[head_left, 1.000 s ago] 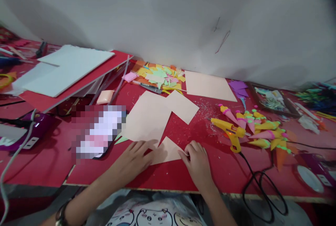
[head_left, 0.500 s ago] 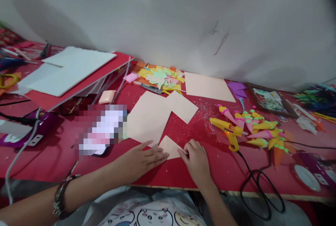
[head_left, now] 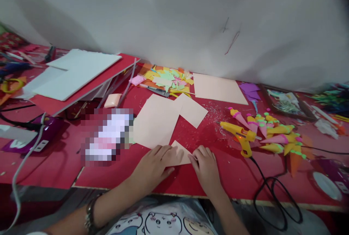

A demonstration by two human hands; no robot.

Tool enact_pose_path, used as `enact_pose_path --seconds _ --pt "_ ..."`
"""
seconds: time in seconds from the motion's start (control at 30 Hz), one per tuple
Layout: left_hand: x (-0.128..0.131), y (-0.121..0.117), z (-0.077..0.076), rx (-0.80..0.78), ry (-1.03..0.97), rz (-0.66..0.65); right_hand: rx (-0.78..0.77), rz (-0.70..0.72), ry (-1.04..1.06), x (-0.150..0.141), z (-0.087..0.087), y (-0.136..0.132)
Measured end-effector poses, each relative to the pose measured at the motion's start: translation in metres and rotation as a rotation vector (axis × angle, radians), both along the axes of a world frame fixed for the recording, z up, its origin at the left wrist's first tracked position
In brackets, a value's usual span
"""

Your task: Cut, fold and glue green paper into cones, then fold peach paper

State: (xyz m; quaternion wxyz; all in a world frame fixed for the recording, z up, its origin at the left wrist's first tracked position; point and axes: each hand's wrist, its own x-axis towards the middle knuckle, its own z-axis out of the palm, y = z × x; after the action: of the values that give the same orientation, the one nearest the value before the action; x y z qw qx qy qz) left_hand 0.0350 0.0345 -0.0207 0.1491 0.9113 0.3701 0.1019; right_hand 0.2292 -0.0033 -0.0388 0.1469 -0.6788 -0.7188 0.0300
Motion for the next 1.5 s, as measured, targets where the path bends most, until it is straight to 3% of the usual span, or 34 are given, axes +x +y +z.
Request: enact_pose_path --seconds 0.17,0.37,0.5,0.73,0.97,1.17,1.5 --pt "-0.002 -0.006 -0.015 -0.104 -0.151 0.217 -0.018 -0.002 0.055 0.001 0.001 -0.001" --pt "0.000 -0.011 -0.018 -0.128 -0.188 0.278 -0.046 -0.012 0.153 0.002 0.001 -0.002" --pt "-0.002 -0.009 -0.019 -0.168 -0.173 0.272 -0.057 0.078 0.339 0.006 0.006 -0.006" --pt "-0.013 -0.007 -0.006 -0.143 -0.142 0.166 -0.087 0.166 0.386 0.010 0.008 -0.010" --pt "-0.018 -0.009 -0.011 -0.034 -0.140 0.253 -0.074 0.003 0.560 0.007 0.006 -0.005" --pt "-0.018 -0.009 -0.010 0.022 -0.069 0.340 -0.088 -0.038 0.441 0.003 0.002 -0.002" --pt "-0.017 -0.008 -0.009 0.045 0.022 0.369 -0.108 -0.039 0.200 0.000 0.003 0.002"
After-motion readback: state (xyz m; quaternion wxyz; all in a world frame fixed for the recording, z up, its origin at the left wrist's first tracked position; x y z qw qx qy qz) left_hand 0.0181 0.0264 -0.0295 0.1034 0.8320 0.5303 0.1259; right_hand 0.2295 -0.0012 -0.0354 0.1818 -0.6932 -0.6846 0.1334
